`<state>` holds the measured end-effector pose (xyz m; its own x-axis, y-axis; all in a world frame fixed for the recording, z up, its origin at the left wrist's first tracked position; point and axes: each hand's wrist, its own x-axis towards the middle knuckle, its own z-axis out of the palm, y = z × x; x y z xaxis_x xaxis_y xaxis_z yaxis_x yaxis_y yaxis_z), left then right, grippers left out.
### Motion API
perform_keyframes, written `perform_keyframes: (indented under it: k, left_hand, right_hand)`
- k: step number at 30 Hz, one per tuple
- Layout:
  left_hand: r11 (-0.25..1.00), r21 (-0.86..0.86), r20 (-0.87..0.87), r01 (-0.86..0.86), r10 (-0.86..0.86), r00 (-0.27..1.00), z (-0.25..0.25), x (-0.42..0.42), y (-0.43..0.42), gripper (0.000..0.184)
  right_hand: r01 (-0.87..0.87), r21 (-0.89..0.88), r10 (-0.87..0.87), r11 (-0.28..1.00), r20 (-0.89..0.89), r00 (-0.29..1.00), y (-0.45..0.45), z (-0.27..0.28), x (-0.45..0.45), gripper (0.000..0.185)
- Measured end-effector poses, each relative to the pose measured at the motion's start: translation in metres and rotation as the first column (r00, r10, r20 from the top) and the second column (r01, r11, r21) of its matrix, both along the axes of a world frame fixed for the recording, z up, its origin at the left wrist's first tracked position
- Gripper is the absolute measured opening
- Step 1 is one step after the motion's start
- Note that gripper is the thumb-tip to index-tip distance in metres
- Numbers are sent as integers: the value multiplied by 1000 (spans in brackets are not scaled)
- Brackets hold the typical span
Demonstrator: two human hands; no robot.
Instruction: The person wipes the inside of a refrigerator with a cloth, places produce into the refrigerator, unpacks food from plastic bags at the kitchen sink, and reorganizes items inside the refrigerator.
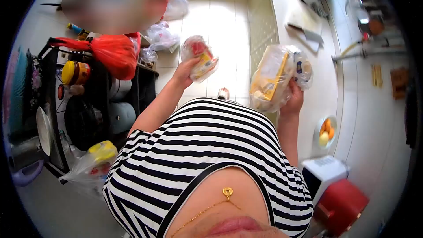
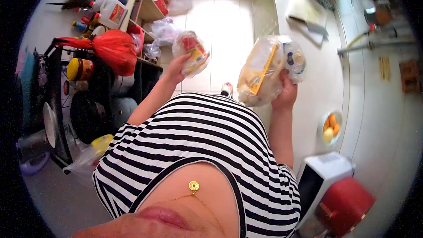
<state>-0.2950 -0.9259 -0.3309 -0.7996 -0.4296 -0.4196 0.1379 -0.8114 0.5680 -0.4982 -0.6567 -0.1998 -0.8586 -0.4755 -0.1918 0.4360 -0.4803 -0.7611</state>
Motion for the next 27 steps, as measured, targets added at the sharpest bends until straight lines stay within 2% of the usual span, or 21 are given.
perform_keyframes:
  k: [1,5,8,11,13,15,17,19,20,22,24,25,27]
  left_hand:
    - [999,26,74,-38,36,997,-8,-7,-22,41]
    - [976,118,-6,-184,186,983,10,-21,-73,40]
    - [955,114,21,-273,272,962,6,-40,-126,39]
    - [931,148,20,-335,336,942,-12,-58,-181,37]
    - [907,58,-10,-418,419,908,-22,-73,-215,37]
    - [876,61,60,-478,475,878,4,-100,-249,38]
    - [829,-136,26,-543,551,834,22,-129,-287,40]
    - [821,-120,19,-558,564,825,36,-148,-318,43]
    - [820,-142,32,-555,564,825,47,-160,-334,43]
    - [815,-171,39,-553,566,823,58,-182,-378,42]
    - [881,-166,14,-444,452,892,61,-203,-416,42]
    - [879,-173,12,-445,453,891,67,-215,-433,42]
    - [812,-370,34,-452,498,867,81,-239,-455,40]
  right_hand:
    - [-32,15,32,999,-4,999,-22,-3,-17,36]
    - [-150,2,150,989,15,989,-106,2,-80,37]
    - [-269,-54,267,962,-49,962,-183,6,-122,37]
    - [-399,-106,402,911,6,916,-254,-5,-167,37]
    - [-439,-111,439,892,-20,898,-294,-2,-182,37]
    - [-430,-40,428,902,-39,903,-340,-6,-207,37]
    - [-449,-30,446,893,-63,893,-378,-8,-231,36]
    - [-472,-92,477,877,44,878,-407,-11,-253,40]
    - [-466,6,466,885,-10,885,-425,-10,-263,37]
    - [-471,-22,471,882,-3,882,-462,-5,-286,37]
    - [-453,-30,454,891,11,891,-493,-2,-311,38]
    - [-454,-36,455,890,8,891,-509,-3,-324,38]
    - [-456,-65,458,888,26,888,-534,-7,-347,38]
